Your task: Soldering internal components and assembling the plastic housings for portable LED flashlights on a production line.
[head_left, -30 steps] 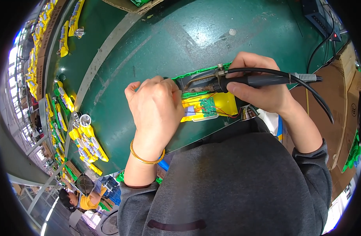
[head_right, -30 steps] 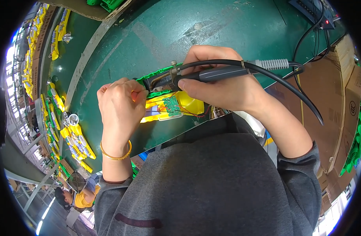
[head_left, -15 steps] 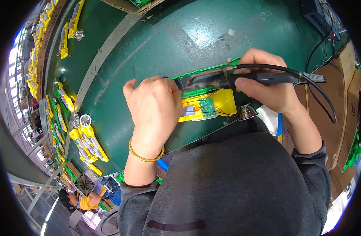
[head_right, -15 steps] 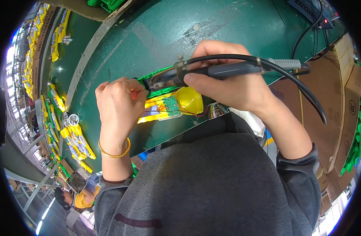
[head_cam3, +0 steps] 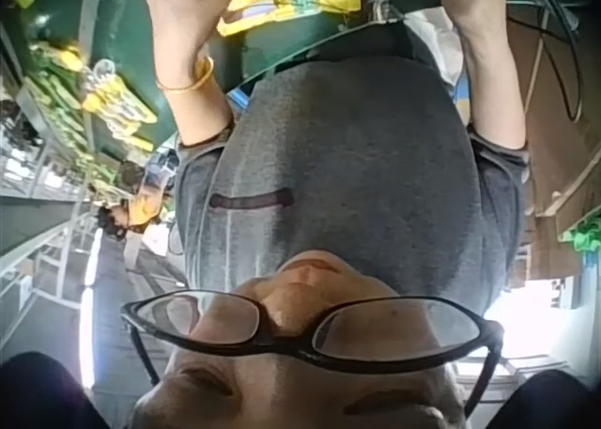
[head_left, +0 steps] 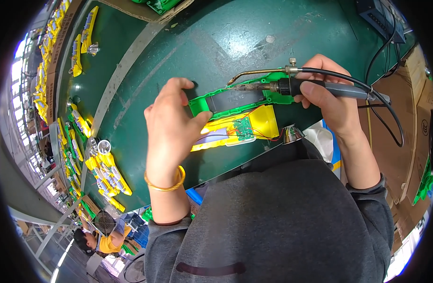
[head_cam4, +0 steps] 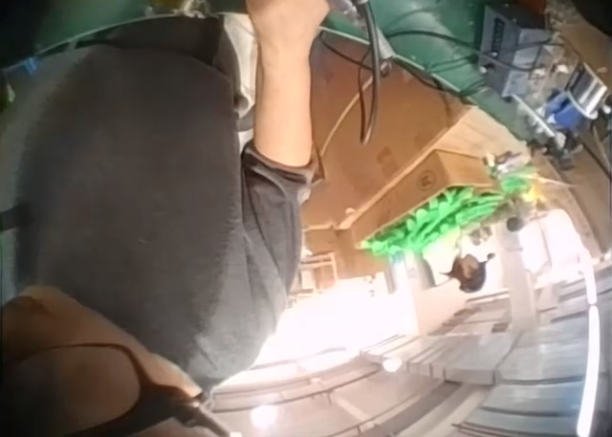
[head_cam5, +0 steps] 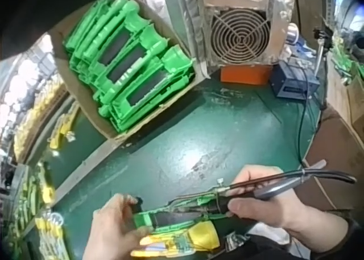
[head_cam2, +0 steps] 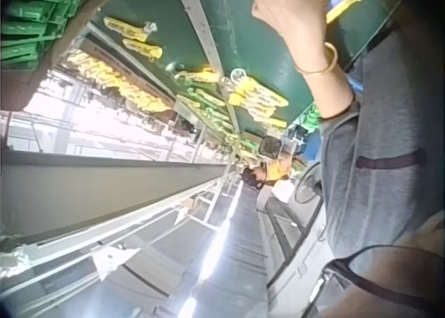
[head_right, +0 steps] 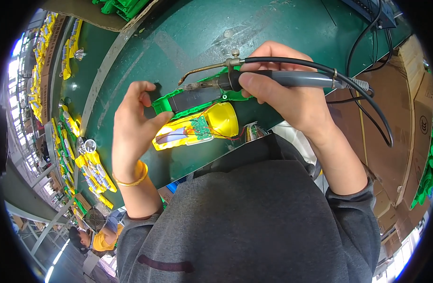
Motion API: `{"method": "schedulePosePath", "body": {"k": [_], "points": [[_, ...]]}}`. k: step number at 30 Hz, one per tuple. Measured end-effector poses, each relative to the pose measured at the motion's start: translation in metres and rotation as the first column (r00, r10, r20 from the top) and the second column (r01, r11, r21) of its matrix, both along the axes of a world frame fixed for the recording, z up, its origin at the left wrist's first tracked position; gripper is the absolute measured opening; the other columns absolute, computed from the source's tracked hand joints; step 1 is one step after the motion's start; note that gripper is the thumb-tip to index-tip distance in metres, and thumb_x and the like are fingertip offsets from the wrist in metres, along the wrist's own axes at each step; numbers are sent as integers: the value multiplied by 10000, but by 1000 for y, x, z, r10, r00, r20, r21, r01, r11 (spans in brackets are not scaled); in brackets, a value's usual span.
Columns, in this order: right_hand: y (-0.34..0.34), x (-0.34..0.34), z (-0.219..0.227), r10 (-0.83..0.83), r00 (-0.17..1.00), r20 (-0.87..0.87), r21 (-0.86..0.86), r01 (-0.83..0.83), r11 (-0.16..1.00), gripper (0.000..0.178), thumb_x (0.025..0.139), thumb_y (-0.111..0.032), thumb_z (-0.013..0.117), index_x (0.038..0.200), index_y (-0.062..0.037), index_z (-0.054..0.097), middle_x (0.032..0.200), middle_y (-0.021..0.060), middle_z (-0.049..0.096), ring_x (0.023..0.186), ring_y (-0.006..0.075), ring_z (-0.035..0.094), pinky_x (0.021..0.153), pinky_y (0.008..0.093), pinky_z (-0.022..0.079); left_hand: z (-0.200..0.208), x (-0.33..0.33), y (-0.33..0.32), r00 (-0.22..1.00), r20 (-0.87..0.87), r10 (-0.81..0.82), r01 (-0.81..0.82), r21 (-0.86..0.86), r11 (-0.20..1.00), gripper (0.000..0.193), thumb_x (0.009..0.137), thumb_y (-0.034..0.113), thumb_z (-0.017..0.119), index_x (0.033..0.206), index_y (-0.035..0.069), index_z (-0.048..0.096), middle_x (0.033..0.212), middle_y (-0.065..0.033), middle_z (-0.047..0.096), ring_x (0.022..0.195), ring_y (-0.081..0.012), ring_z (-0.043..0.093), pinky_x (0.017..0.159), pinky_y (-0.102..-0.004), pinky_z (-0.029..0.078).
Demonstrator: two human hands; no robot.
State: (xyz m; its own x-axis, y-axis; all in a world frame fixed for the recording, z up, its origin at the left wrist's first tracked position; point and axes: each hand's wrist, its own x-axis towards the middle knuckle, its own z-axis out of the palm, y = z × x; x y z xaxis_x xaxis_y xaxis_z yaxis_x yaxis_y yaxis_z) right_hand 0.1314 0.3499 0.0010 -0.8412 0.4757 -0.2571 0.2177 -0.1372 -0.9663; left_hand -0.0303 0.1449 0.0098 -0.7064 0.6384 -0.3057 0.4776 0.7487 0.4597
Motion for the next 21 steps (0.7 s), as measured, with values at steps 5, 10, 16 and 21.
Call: {"method": "schedulePosePath", "body": {"k": [5,10,16,21], "points": [[7,7,-3,-53,997,-54,-109,47,993,182,822,-166,594,915,-17,548,735,63,573,633,120,551,543,239,425,13,-7,-32,908,249,337,-418,494,762,296,732,-20,680,1015,46,623,873,-23,588,798,-121,544,719,-248,442],[-4,3,-17,-205,977,-61,-291,179,940,193,868,-198,564,961,-31,542,755,72,587,647,135,556,586,255,442,7,49,21,977,-165,-131,185,374,909,126,718,107,717,836,94,675,858,-38,634,866,-222,575,827,-346,386],[-16,0,-20,-286,951,-116,-412,216,885,142,912,-183,542,952,-47,543,803,59,605,678,127,580,619,266,467,-16,58,34,984,-118,-137,177,482,858,63,728,76,714,779,83,679,783,-27,631,754,-208,589,803,-331,403],[-9,6,-25,-312,939,-144,-500,203,842,130,920,-183,540,955,-58,543,797,54,600,678,124,579,615,273,467,-20,56,42,996,87,-23,-27,533,846,67,727,32,707,783,55,677,709,-79,629,645,-235,609,694,-329,470]]}}
